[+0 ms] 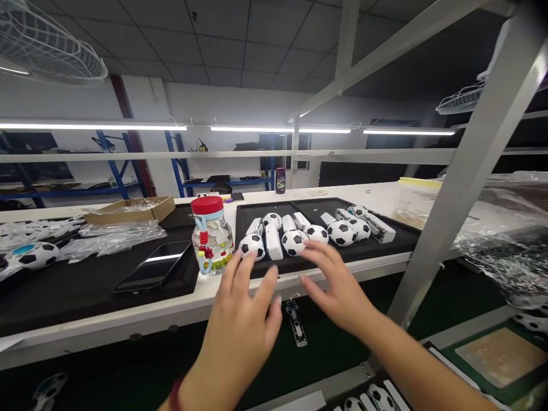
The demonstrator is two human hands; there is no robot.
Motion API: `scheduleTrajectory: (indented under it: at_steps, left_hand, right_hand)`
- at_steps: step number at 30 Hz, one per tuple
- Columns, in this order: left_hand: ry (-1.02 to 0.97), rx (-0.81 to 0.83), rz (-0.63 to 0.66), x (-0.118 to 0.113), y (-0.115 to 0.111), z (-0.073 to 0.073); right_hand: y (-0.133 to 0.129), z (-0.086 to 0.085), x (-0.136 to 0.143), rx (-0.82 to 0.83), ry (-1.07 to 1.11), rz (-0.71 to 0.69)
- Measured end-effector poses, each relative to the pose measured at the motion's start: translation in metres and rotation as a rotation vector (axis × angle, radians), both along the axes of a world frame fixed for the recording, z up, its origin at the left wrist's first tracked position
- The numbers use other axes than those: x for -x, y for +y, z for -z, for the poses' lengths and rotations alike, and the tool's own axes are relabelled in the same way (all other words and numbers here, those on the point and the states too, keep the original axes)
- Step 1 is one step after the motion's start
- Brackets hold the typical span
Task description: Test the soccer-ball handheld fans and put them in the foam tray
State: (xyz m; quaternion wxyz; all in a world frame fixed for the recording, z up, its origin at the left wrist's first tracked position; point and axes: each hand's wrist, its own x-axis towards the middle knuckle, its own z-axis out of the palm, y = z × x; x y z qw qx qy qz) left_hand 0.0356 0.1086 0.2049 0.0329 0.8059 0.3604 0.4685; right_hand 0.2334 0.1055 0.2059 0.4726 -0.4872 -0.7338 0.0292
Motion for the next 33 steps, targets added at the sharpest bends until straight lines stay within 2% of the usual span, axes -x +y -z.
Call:
scheduleTrajectory:
  at_steps: [1,3,6,9,13,16,19,22,25,29,33]
  left_hand:
    - [0.100,-0.053,-0.080,-0.010,0.010,-0.018]
    - [0.334,0.009,-0.273,-0.026,0.031,-0.038]
    - [0.591,0.187,-0.415,-0.039,0.057,-0.042]
    - [0.689,0.150,-0.419,-0.042,0.074,-0.040]
    - [0.796,0.050,-0.326,-0.046,0.088,-0.047]
    - [0.842,0.088,-0.244,-0.052,0.096,-0.053]
    - [0.855,0.126,-0.240,-0.060,0.101,-0.055]
    - [0.862,0.146,-0.285,-0.067,0.105,-0.057]
    - [0.868,0.155,-0.297,-0.071,0.108,-0.059]
    - [0.852,0.144,-0.314,-0.074,0.116,-0.057]
    - [0.820,0.093,-0.359,-0.077,0.123,-0.048]
  right_hand:
    - [0.012,-0.016,-0.003,-0.013,-0.114,0.095]
    - [0.034,-0.035,-0.009,0.067,-0.318,0.274]
    - [0.059,-0.040,-0.018,0.235,-0.520,0.374]
    - [0.070,-0.040,-0.025,0.282,-0.585,0.317]
    - [0.077,-0.043,-0.027,0.291,-0.563,0.273]
    - [0.081,-0.044,-0.025,0.265,-0.536,0.257]
    - [0.082,-0.049,-0.028,0.226,-0.466,0.283]
    - [0.085,-0.067,-0.040,0.248,-0.149,0.289]
    - [0.097,-0.094,-0.053,0.264,0.162,0.234]
    - [0.127,-0.125,-0.063,0.373,0.142,0.198]
    - [0.156,-0.134,-0.055,0.588,0.026,0.202]
